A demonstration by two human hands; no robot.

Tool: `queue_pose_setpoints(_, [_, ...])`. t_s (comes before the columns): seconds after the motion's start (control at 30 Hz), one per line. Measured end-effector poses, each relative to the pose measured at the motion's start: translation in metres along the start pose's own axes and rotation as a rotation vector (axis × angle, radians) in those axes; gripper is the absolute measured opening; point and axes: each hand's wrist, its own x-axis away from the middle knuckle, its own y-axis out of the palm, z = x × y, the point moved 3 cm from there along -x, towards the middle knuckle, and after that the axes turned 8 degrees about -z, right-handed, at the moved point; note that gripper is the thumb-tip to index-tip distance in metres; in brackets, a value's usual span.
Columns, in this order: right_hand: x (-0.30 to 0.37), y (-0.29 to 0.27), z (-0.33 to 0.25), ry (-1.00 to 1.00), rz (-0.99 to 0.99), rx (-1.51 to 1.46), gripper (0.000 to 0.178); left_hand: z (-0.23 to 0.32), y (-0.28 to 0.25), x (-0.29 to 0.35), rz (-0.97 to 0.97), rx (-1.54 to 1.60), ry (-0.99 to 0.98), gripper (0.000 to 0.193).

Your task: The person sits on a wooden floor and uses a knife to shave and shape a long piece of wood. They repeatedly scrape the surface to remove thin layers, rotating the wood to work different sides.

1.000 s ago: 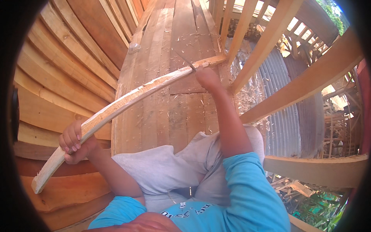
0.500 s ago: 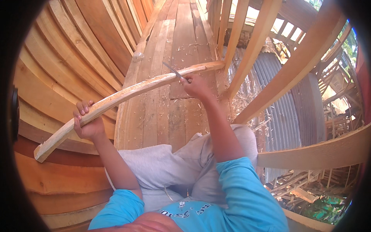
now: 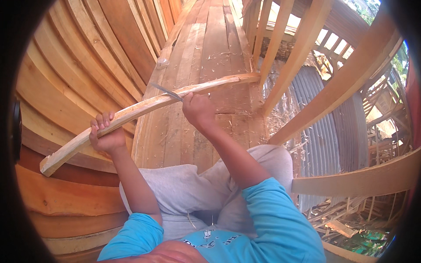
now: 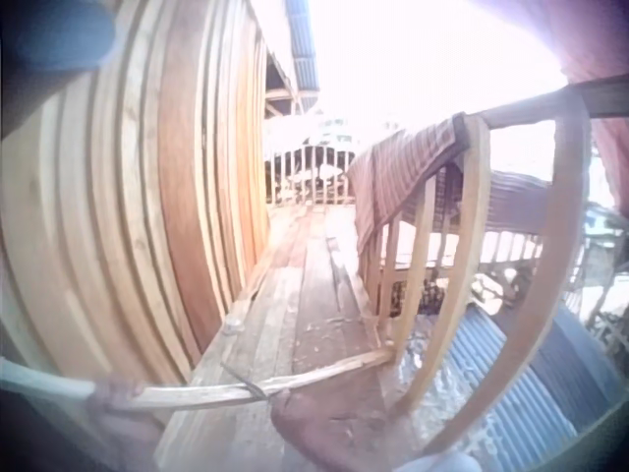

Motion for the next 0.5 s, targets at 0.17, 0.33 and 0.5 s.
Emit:
queue_pose_setpoints(0.17, [-0.006, 0.002, -0.001, 0.008, 0.093, 0.065, 0.052, 0.003, -0.005, -0.001, 0.009, -0.001, -0.036, 0.016])
queue_pose_setpoints(0.33, [-0.032, 0.001, 0.035, 0.147, 0.133, 0.080, 0.052, -0.005, -0.029, 0.012, 0.031, -0.018, -0.030, 0.016])
queue_pose_setpoints(0.5, [-0.087, -0.068, 0.306, 0.162, 0.049, 0.487, 0.047, -0.024, -0.015, 0.000, -0.075, 0.069, -0.060, 0.013])
